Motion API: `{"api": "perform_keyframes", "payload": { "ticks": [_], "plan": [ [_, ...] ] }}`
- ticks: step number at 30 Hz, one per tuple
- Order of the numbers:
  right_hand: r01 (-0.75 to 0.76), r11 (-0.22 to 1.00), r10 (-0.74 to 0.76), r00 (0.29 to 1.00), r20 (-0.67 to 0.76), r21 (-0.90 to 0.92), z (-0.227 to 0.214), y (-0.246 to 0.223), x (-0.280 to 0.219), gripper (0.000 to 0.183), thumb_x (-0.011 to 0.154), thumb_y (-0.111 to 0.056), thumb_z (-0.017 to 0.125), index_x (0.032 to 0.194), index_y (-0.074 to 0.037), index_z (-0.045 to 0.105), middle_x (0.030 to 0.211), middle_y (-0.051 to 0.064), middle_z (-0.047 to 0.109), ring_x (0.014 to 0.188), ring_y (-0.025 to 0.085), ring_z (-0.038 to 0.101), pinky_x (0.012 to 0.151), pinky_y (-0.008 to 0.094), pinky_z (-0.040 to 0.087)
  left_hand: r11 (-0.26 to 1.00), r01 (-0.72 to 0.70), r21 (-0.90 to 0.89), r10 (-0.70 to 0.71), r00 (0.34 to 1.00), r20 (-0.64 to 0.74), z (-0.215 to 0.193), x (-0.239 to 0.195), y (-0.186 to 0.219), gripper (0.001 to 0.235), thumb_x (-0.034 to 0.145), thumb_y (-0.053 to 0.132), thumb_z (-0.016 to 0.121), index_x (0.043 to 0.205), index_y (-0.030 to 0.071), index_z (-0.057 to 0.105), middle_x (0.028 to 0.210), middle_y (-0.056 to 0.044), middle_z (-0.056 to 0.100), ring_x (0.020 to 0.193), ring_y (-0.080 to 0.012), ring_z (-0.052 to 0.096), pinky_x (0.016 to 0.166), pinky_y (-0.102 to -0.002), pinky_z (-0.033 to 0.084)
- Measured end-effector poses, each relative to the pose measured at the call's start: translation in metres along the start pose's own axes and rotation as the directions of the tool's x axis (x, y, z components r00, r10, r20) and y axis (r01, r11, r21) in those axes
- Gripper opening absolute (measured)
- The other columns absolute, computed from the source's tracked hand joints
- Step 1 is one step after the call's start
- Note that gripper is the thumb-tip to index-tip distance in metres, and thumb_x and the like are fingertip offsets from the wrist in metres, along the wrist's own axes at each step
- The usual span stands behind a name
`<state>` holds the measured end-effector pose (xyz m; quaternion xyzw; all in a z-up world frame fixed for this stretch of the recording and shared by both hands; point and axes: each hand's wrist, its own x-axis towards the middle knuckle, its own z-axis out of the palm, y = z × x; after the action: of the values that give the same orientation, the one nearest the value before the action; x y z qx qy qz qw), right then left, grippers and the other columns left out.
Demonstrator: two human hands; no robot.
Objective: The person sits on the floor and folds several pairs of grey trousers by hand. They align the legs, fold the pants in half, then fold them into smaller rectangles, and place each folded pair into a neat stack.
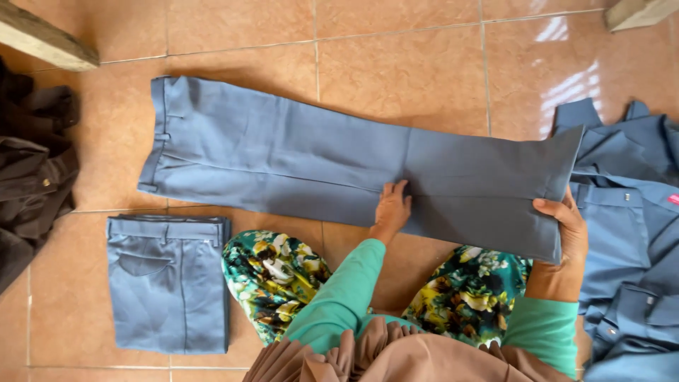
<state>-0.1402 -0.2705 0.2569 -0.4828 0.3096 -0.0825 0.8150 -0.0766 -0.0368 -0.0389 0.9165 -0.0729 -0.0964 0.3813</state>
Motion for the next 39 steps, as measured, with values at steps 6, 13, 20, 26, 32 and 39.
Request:
{"api": "perform_keyframes", "payload": {
  "ticks": [6,13,20,26,32,39],
  "plan": [
    [0.076,0.997,-0.075,0.997,0.034,-0.005,0.025,-0.028,-0.007,0.065,0.069,-0.007,0.066,0.134,-0.014,0.063,0.103,0.000,0.070,0.086,0.015,0.068,0.078,0.022,0.055,0.999,0.014,-0.041,0.003,0.922,0.386,0.021,-0.009,0.086,0.059,0.096,0.025,0.055,0.153,0.018,0.039,0.137,-0.020,0.043,0.110,-0.0505,0.057,0.092,-0.064,0.049],
    [0.131,0.938,-0.060,0.973,0.223,-0.322,0.087,0.078,0.050,0.099,0.071,0.001,0.081,0.158,-0.013,0.038,0.138,0.017,0.053,0.120,0.030,0.056,0.094,0.043,0.055,0.888,0.256,-0.381,-0.056,0.885,0.462,0.058,0.045,0.011,0.052,0.097,0.048,0.055,0.143,0.024,0.057,0.130,-0.012,0.067,0.121,-0.0376,0.063,0.107,-0.051,0.048],
    [0.040,0.910,0.109,0.937,0.331,-0.412,0.139,0.219,0.056,0.084,0.083,-0.012,0.087,0.155,-0.009,0.044,0.112,0.023,0.051,0.089,0.031,0.065,0.062,0.047,0.066,0.179,0.710,-0.681,-0.638,0.611,0.469,-0.207,0.028,-0.005,0.120,0.083,0.088,0.048,0.161,0.002,0.022,0.164,-0.024,0.027,0.152,-0.0381,0.028,0.129,-0.051,0.018],
    [0.218,0.377,-0.283,0.953,0.112,-0.900,0.031,0.239,0.087,0.045,0.091,-0.017,0.077,0.135,-0.015,0.069,0.099,0.010,0.061,0.091,0.032,0.067,0.080,0.044,0.055,0.837,0.423,-0.347,-0.390,0.906,0.164,-0.149,0.035,-0.115,0.059,0.085,0.042,0.080,0.136,0.016,0.066,0.135,-0.013,0.066,0.126,-0.0321,0.062,0.104,-0.042,0.053],
    [0.056,0.266,-0.365,0.930,-0.047,-0.962,-0.046,0.262,0.091,0.067,0.088,-0.026,0.078,0.149,-0.015,0.052,0.120,0.023,0.056,0.112,0.045,0.061,0.096,0.056,0.049,0.905,0.392,-0.162,-0.403,0.915,-0.034,-0.137,0.025,-0.155,0.046,0.091,0.022,0.072,0.135,0.026,0.062,0.116,-0.017,0.074,0.112,-0.0355,0.070,0.095,-0.048,0.058],
    [-0.072,0.434,-0.148,0.978,-0.150,-0.898,-0.056,0.259,0.089,0.067,0.091,-0.032,0.081,0.149,-0.012,0.055,0.101,0.018,0.072,0.099,0.035,0.070,0.080,0.049,0.056,0.922,0.386,-0.024,-0.386,0.914,-0.128,-0.178,-0.004,-0.089,0.046,0.100,0.014,0.056,0.139,0.037,0.045,0.125,-0.017,0.071,0.106,-0.0402,0.071,0.089,-0.052,0.058]
  ]
}}
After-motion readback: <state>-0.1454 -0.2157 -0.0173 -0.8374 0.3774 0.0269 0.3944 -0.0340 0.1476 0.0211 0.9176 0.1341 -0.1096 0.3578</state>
